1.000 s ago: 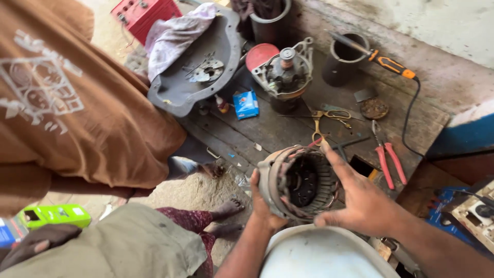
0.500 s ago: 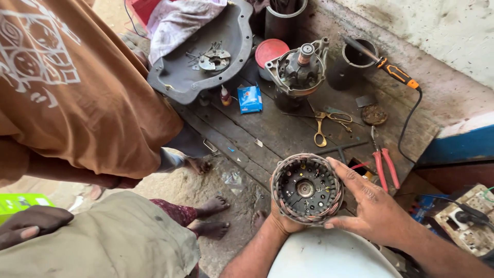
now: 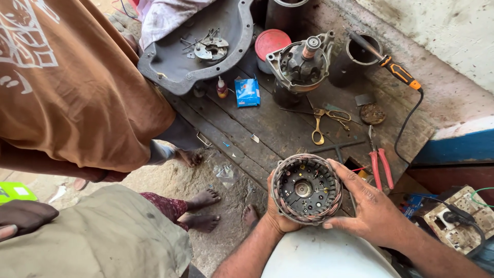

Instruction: Repairing and assembling an automotive alternator on a workbench.

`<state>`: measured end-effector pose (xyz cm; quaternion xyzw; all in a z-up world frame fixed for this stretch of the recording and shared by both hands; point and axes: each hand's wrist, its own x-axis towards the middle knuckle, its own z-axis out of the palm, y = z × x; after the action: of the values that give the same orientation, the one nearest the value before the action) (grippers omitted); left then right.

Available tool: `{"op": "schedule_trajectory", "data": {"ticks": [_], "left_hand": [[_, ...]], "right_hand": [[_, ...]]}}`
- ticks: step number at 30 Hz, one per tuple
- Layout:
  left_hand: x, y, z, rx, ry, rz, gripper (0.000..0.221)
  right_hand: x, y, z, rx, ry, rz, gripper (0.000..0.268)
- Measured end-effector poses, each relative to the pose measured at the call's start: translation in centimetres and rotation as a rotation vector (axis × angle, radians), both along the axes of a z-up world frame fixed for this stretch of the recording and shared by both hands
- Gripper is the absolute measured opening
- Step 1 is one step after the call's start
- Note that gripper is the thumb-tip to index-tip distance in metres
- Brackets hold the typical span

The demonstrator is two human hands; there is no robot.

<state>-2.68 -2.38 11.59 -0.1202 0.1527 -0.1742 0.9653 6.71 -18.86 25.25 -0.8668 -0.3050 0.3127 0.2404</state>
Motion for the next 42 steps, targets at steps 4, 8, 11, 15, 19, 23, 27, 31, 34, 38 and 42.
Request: {"op": "schedule_trajectory", "data": {"ticks": [4, 8, 11, 15, 19, 23, 27, 31, 34, 38, 42], "left_hand": [[0.1, -0.4, -1.2, 0.005, -0.015, 0.0, 0.096], [0.2, -0.8, -2.6, 0.042, -0.018, 0.009, 0.097], [0.3, -0.9, -3.3, 0.038, -0.029, 0.004, 0.1], [0.4, -0.9, -3.6, 0.116, -0.041, -0.013, 0.104], [0.7, -1.1, -3.1, 0.176, -0.004, -0.047, 0.107], [0.8, -1.6, -3.8, 0.133, -0.011, -0.088, 0.115], [0.6, -1.6, -4.3, 0.117, -0.027, -0.148, 0.118], [0.4, -2.0, -5.0, 0.147, 0.018, -0.166, 0.12], [0.4, -2.0, -4.9, 0.144, -0.005, -0.146, 0.12], [0.4, -2.0, -4.8, 0.155, 0.023, -0.152, 0.119], [0.4, -2.1, -5.1, 0.151, 0.008, -0.143, 0.119]], "right_hand": [[0.2, -0.4, -0.4, 0.041, -0.008, 0.009, 0.132], [0.3, -0.3, -0.1, 0.012, -0.007, -0.004, 0.132], [0.6, -0.4, 0.1, 0.009, 0.001, -0.017, 0.132], [1.1, -0.9, 0.2, -0.035, 0.023, -0.014, 0.133], [1.6, -1.1, -0.3, 0.02, -0.003, -0.004, 0.131], [2.5, -0.9, -0.5, -0.059, -0.028, -0.025, 0.13], [3.3, -0.7, -1.0, -0.114, -0.003, -0.029, 0.131], [3.7, -0.8, -1.6, -0.104, 0.015, -0.029, 0.131], [3.8, -0.8, -1.6, -0.114, 0.012, -0.025, 0.13], [3.9, -1.2, -2.0, -0.086, 0.003, -0.002, 0.13], [3.8, -1.2, -1.9, -0.059, -0.012, 0.008, 0.129]]}}
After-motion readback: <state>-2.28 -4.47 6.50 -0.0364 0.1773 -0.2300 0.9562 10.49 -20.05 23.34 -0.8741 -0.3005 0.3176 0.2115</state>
